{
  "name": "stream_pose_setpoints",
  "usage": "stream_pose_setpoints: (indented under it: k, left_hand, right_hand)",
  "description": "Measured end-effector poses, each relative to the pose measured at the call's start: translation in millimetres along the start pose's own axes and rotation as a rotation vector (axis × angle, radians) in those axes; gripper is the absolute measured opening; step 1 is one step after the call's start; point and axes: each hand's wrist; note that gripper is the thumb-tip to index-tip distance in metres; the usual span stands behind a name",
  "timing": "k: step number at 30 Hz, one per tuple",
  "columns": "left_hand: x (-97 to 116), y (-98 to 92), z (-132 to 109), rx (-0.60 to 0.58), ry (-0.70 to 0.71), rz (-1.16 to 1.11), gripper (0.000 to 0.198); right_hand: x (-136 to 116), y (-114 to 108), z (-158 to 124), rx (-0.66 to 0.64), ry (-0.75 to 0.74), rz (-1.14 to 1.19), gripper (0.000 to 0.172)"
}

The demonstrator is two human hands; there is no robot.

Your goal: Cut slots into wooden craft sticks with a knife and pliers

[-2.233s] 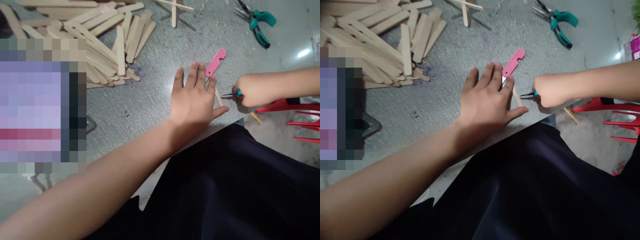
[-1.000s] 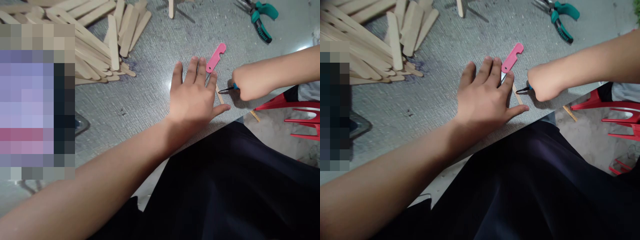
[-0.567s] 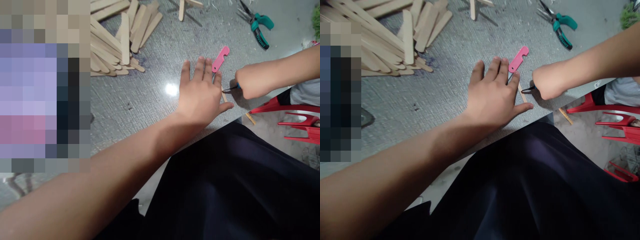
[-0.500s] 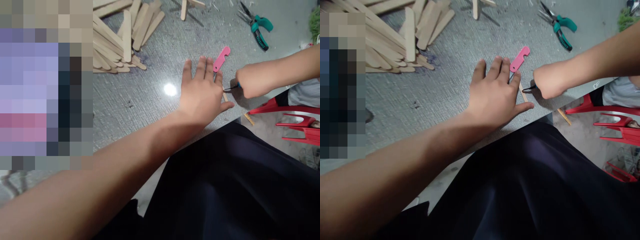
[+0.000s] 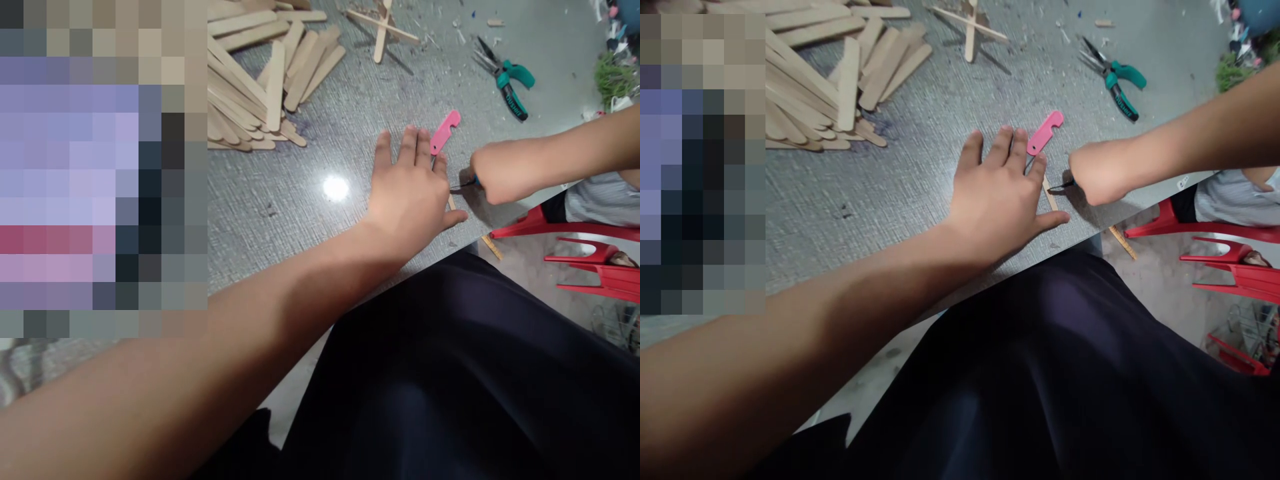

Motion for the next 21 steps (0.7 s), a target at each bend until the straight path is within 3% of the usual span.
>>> stream_pose_setpoints:
  k: [1,2,8,17,21]
  left_hand:
    - [-0.7,0.6,-0.7,0.01,0.001,-0.015,0.094]
    - [-1.6,1.5,-1.6,0.021,0.003,-0.029,0.095]
    - [-9.9,9.2,-7.5,0.112,0.042,-0.072,0.089]
    - [-19.2,7.9,-6.8,0.126,0.014,-0.086,0.085]
    - [-34.0,8.0,-0.9,0.31,-0.058,-0.172,0.085]
  right_hand:
    - [-6.1,-4.2,-3.1,-0.086,-0.038,-0.051,0.048]
    - [-11.3,-7.8,-5.3,-0.082,-0.081,-0.029,0.047]
    - [-16.8,-9.8,-1.4,-0.127,0.012,0.109,0.044]
    - [-11.6,-2.7,-9.3,-0.062,-0.118,0.321,0.064]
    - [0.5,-4.1,-5.6,-0.001,-0.153,0.43,0.058]
Point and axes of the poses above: each hand's wrist, its own z-axis towards the middle knuckle, its own y-axis out of the palm, x = y × z, and after that the axes turned 12 degrees about x, right-handed
